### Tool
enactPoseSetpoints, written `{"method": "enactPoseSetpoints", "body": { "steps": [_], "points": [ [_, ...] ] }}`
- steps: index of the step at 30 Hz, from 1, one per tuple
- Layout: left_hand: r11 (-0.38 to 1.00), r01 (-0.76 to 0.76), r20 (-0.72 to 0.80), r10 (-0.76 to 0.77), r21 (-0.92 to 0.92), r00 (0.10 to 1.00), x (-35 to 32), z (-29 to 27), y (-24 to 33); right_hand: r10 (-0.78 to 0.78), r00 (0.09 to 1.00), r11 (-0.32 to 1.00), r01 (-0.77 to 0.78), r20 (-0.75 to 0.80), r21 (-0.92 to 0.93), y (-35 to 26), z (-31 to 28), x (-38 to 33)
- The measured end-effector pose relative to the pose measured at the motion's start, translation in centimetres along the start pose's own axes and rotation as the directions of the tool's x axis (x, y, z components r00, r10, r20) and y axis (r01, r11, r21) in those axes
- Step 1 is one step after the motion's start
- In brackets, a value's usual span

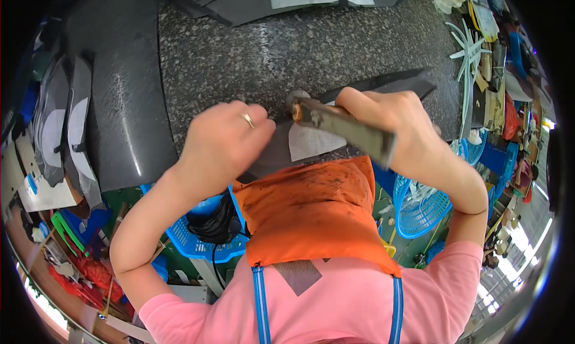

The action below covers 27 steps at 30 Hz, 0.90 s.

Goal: The person uses a hammer to flatten or bond shoe upper components on a workspace. The person picks up pieces of black material and applies pressure or strikes them with the hammer while holding them in place by hand.

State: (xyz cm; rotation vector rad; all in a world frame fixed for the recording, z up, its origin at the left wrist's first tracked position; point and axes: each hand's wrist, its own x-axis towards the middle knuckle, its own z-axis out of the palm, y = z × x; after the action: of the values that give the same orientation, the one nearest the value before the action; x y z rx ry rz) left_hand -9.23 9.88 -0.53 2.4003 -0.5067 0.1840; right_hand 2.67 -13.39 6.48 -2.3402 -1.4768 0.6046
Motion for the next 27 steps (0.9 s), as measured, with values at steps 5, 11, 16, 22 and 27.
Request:
{"method": "enactPoseSetpoints", "body": {
  "steps": [5, 11, 16, 22, 27],
  "points": [
    [0.997, 0.001, -0.024, 0.001, 0.074, 1.000, -1.4, -0.9, -0.4, -0.019, 0.999, 0.997, 0.022, 0.040, -0.079, -0.9, 0.7, 1.2],
    [0.960, 0.266, -0.149, -0.251, 0.092, 0.956, -3.3, -1.3, 0.6, -0.042, 0.997, 0.993, 0.048, 0.061, -0.112, -1.7, 1.6, 1.9],
    [0.962, 0.209, -0.290, -0.152, 0.178, 0.945, -4.9, 0.5, 1.2, -0.117, 0.992, 0.993, 0.118, 0.036, -0.012, -2.1, 1.6, 2.6],
    [0.931, 0.050, -0.221, 0.034, 0.363, 0.975, -4.8, 0.6, 2.4, -0.176, 0.984, 0.981, 0.172, -0.041, -0.085, -2.3, 3.0, 3.3],
    [0.872, 0.138, 0.002, -0.157, 0.469, 0.988, -3.9, -1.0, 4.3, -0.104, 0.935, 0.945, 0.200, -0.338, 0.261, 0.1, 1.5, 2.3]
  ]
}}
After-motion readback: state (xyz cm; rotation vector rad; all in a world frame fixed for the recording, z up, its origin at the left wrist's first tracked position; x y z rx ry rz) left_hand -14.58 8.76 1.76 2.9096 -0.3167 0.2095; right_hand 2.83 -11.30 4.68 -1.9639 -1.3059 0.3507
